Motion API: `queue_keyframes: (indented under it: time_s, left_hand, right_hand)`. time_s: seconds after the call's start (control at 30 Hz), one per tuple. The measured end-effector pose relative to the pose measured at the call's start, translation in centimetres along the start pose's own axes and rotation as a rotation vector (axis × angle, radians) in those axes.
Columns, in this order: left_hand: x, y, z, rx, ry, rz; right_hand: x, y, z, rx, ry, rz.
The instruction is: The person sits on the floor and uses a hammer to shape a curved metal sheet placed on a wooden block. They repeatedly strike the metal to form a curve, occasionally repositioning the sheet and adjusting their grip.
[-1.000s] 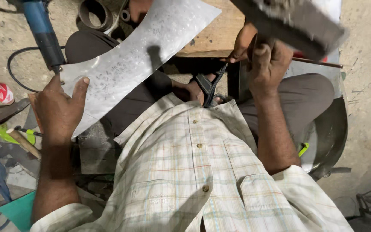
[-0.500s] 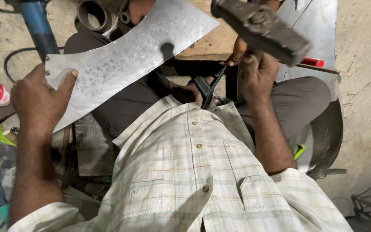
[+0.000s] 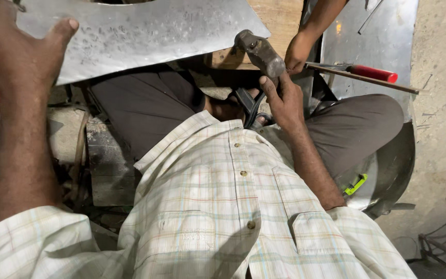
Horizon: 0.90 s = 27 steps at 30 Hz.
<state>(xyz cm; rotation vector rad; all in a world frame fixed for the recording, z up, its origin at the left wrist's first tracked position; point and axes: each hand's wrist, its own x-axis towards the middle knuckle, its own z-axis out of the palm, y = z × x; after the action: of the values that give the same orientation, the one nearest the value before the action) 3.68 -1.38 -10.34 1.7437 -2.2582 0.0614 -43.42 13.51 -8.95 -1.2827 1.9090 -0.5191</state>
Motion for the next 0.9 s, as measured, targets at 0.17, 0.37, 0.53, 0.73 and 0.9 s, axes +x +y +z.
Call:
queue_keyframes:
  time_s: [0.17, 0.37, 0.53, 0.73, 0.9]
  left_hand:
    - [0.6, 0.7, 1.1, -0.010, 0.086, 0.014]
    - [0.3, 1.7, 1.9, -0.009, 0.117, 0.051]
    - [-1.2, 2.4, 0.9, -0.035, -0.047, -0.094]
    - [-0.3, 3.0, 1.0, 0.161, 0.136, 0.051]
    - [-0.6, 3.9, 0.9, 0.034, 0.063, -0.021]
  right_hand:
    - [1.0, -1.0, -1.1, 0.045, 0.034, -0.124]
    - [0.9, -1.6, -2.8, 0.489, 0.164, -0.494]
    - [2.3, -1.6, -1.1, 0.298, 0.186, -0.555]
    - [3.5, -4.2, -3.7, 0.305, -0.003, -0.244]
    - [2.7, -3.8, -3.7, 0.559, 0.049, -0.722]
